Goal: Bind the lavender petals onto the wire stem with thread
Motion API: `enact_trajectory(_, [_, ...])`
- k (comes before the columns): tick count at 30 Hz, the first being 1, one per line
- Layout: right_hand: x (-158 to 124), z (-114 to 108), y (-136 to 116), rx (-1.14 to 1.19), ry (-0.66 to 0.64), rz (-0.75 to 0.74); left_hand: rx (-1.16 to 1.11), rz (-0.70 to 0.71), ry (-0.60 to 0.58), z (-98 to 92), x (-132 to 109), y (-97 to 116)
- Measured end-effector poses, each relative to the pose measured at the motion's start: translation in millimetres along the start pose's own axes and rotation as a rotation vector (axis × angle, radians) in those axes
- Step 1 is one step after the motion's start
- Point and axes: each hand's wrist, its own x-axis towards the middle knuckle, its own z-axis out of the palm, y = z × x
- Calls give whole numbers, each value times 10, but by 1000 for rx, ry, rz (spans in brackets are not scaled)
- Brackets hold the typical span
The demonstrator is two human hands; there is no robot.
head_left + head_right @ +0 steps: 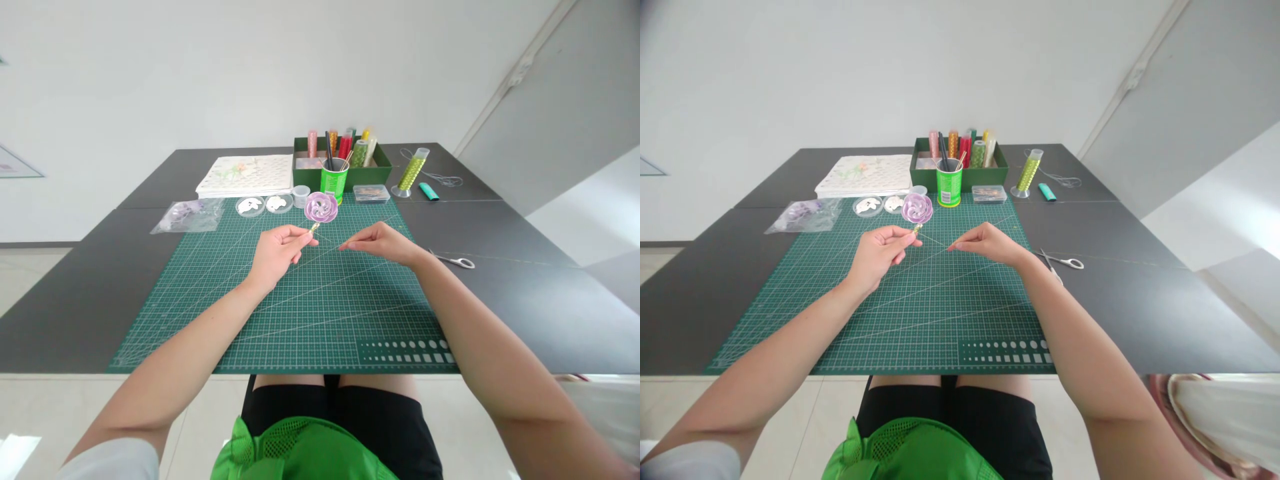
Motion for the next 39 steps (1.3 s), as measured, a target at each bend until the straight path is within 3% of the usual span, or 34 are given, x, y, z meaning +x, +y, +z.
enact_trajectory(12, [-53, -106, -56, -34, -139, 28, 55, 27, 49, 30, 22, -154])
enact_trajectory(20, [-47, -162, 25, -67, -106, 55, 54, 42, 96, 27, 29, -182])
enact_trajectory(25, [-114, -180, -99, -5, -197, -5, 103, 32, 113, -29, 84, -204])
enact_trajectory(32, [-193, -90, -299, 106, -295, -147, 277, -30, 33, -4, 77, -215])
enact_trajectory(39, [-196, 84, -347, 204, -189, -267, 451, -131, -220, 95, -36, -173])
